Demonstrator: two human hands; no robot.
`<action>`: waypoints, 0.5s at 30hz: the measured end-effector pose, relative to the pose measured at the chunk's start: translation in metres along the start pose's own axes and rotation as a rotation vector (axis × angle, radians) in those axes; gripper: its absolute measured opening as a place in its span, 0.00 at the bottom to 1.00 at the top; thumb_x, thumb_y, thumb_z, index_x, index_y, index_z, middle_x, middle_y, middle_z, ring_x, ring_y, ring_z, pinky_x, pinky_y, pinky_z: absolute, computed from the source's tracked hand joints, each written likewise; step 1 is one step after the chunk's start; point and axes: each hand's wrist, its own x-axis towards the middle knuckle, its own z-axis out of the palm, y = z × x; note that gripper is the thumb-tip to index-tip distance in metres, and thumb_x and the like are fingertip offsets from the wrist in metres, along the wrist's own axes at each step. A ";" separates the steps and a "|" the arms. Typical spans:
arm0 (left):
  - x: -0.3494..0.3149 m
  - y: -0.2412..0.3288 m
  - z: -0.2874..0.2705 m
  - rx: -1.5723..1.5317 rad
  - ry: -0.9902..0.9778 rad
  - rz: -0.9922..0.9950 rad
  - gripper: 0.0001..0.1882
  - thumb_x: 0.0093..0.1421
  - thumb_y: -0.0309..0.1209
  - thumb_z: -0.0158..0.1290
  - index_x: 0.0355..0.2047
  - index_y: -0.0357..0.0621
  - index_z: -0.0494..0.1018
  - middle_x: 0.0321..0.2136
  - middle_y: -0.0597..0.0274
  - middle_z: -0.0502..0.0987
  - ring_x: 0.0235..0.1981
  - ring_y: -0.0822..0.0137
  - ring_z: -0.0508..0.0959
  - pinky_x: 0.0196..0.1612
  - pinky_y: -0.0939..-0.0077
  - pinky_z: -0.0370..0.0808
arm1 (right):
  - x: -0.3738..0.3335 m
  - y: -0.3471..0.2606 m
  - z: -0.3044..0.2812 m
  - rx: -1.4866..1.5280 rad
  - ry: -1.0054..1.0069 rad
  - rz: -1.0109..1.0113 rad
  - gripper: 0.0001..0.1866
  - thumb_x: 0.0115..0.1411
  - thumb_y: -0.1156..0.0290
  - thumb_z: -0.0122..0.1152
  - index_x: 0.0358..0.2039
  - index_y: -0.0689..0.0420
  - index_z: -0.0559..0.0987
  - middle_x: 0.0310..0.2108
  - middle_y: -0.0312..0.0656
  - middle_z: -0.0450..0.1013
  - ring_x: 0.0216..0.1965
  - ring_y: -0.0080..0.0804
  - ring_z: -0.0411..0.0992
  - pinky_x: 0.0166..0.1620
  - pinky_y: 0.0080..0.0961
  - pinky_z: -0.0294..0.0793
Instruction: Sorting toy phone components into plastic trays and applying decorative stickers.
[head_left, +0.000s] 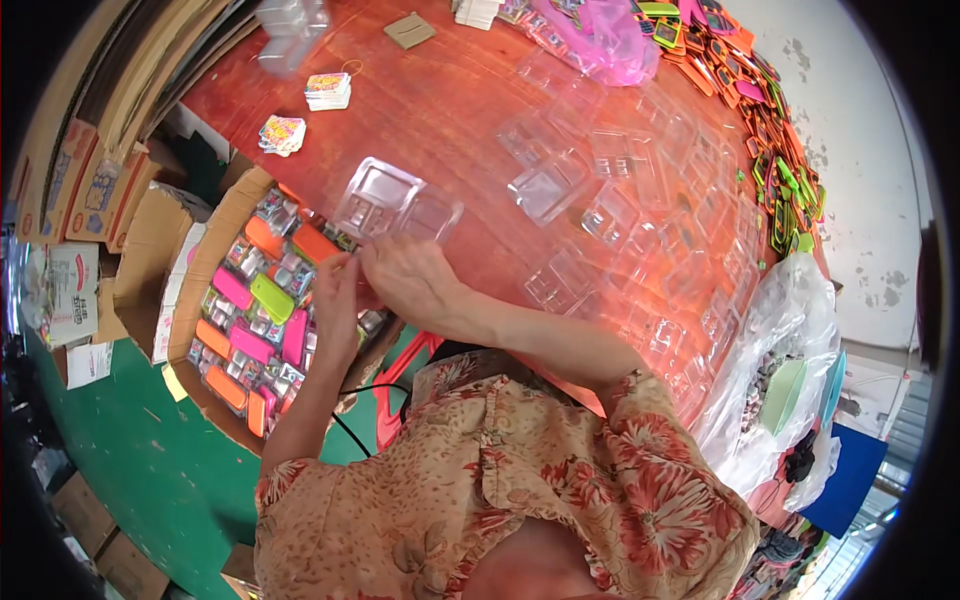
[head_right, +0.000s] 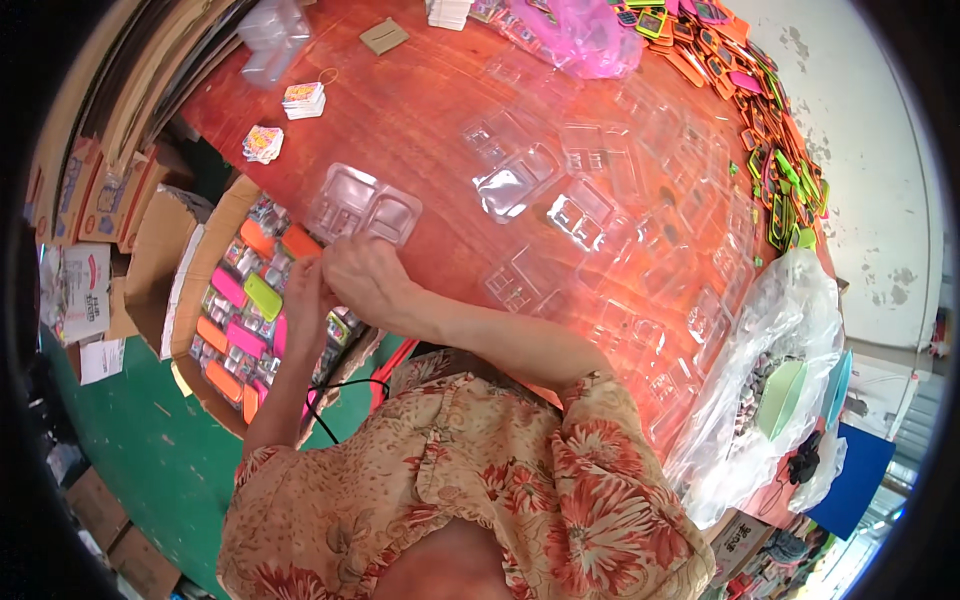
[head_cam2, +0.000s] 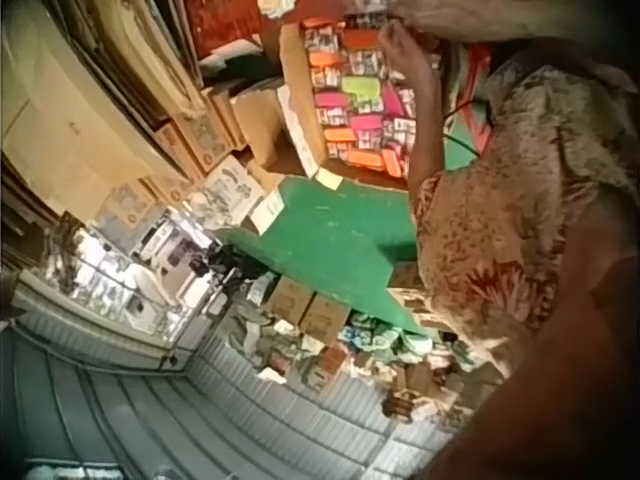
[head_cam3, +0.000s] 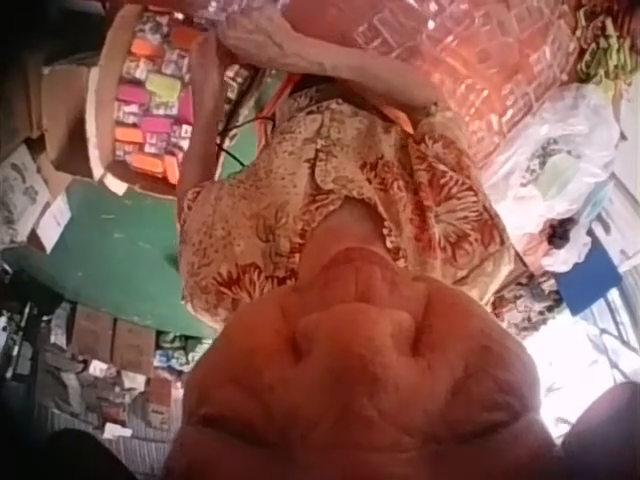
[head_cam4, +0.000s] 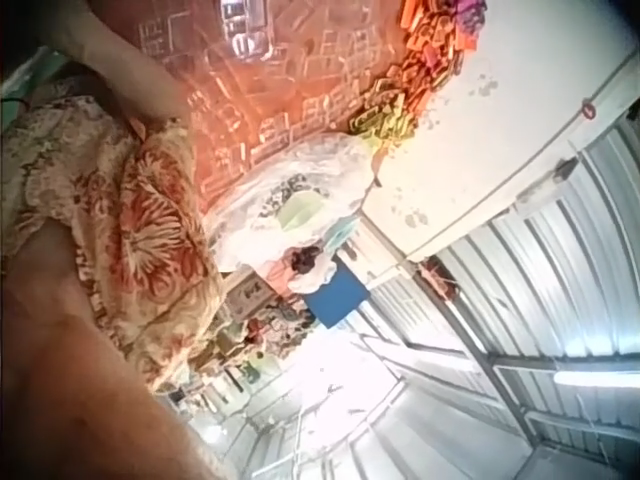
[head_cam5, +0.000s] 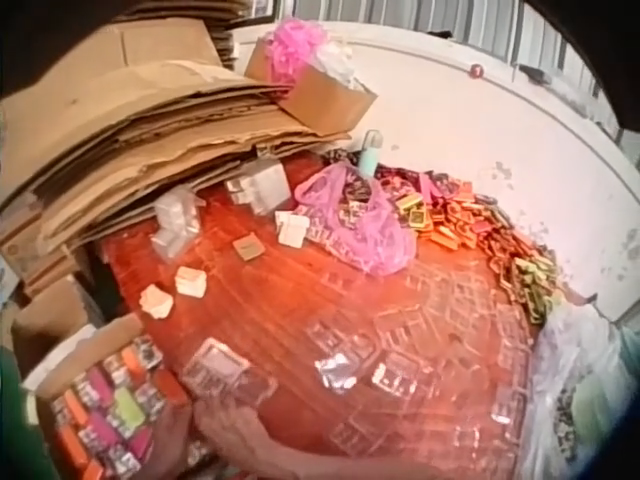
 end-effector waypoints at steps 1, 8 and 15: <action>-0.002 -0.001 0.002 -0.106 -0.057 -0.023 0.10 0.58 0.34 0.39 0.36 0.41 0.62 0.26 0.62 0.69 0.22 0.72 0.72 0.23 0.79 0.72 | 0.000 0.000 -0.001 0.060 0.017 0.022 0.16 0.40 0.63 0.59 0.24 0.62 0.68 0.23 0.46 0.67 0.26 0.40 0.69 0.25 0.29 0.69; -0.002 -0.007 0.011 -0.412 -0.156 -0.141 0.08 0.56 0.32 0.42 0.32 0.42 0.65 0.26 0.65 0.69 0.26 0.75 0.71 0.30 0.81 0.70 | -0.004 0.003 0.002 -0.037 0.041 0.061 0.15 0.40 0.66 0.57 0.24 0.61 0.66 0.21 0.44 0.67 0.23 0.36 0.69 0.22 0.28 0.69; -0.006 -0.015 0.009 -0.434 -0.230 -0.174 0.11 0.55 0.31 0.43 0.37 0.39 0.63 0.27 0.60 0.70 0.27 0.70 0.73 0.30 0.80 0.71 | -0.024 0.007 -0.020 -0.121 -0.046 0.079 0.05 0.46 0.71 0.49 0.24 0.59 0.68 0.24 0.44 0.66 0.27 0.37 0.67 0.21 0.28 0.68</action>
